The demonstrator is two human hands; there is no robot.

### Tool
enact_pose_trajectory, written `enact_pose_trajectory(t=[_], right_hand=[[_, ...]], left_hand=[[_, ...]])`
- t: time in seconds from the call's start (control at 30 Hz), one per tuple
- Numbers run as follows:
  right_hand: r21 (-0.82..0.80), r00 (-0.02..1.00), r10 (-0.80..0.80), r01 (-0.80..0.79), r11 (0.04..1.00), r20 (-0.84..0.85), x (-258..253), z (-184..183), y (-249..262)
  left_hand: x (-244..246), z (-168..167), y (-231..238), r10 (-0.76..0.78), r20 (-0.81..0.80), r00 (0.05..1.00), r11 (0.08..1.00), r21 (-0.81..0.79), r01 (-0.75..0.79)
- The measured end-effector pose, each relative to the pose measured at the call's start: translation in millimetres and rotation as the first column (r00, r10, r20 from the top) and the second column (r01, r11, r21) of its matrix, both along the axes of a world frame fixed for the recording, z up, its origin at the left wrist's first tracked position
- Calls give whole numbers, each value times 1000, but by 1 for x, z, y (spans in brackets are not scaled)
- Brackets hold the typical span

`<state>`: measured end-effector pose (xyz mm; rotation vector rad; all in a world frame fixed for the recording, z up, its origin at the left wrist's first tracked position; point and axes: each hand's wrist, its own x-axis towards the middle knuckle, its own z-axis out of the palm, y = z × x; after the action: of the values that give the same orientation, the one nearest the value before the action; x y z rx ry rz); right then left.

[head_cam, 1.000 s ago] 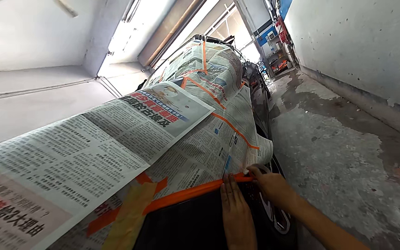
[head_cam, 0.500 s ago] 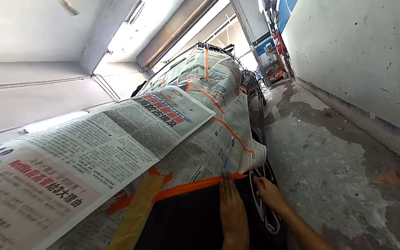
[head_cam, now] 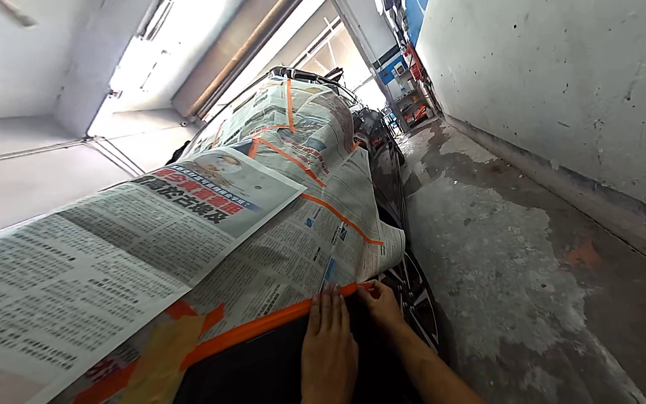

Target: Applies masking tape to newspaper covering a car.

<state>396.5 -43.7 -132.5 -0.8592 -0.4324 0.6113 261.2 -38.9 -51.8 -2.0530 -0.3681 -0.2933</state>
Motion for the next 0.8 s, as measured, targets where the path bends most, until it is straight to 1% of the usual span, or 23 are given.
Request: enact_pose_trajectory(t=[0.07, 0.2, 0.43, 0.7, 0.8], right_hand=[[-8, 1000, 13, -13, 1000, 4, 1, 0, 2], [-38, 999, -43, 44, 998, 32, 1, -3, 7], [-113, 995, -81, 87, 990, 63, 0, -3, 14], [-137, 996, -69, 77, 988, 61, 1, 0, 12], [-161, 995, -71, 81, 984, 72, 0, 2, 11]], left_hand=[[-1, -1, 1, 3, -10, 1000, 1000, 16, -2], [2, -3, -3, 27, -17, 999, 998, 49, -26], [3, -7, -2, 48, -2, 999, 995, 86, -48], [8, -15, -3, 39, 80, 996, 997, 70, -45], [9, -15, -4, 44, 82, 996, 997, 54, -48]])
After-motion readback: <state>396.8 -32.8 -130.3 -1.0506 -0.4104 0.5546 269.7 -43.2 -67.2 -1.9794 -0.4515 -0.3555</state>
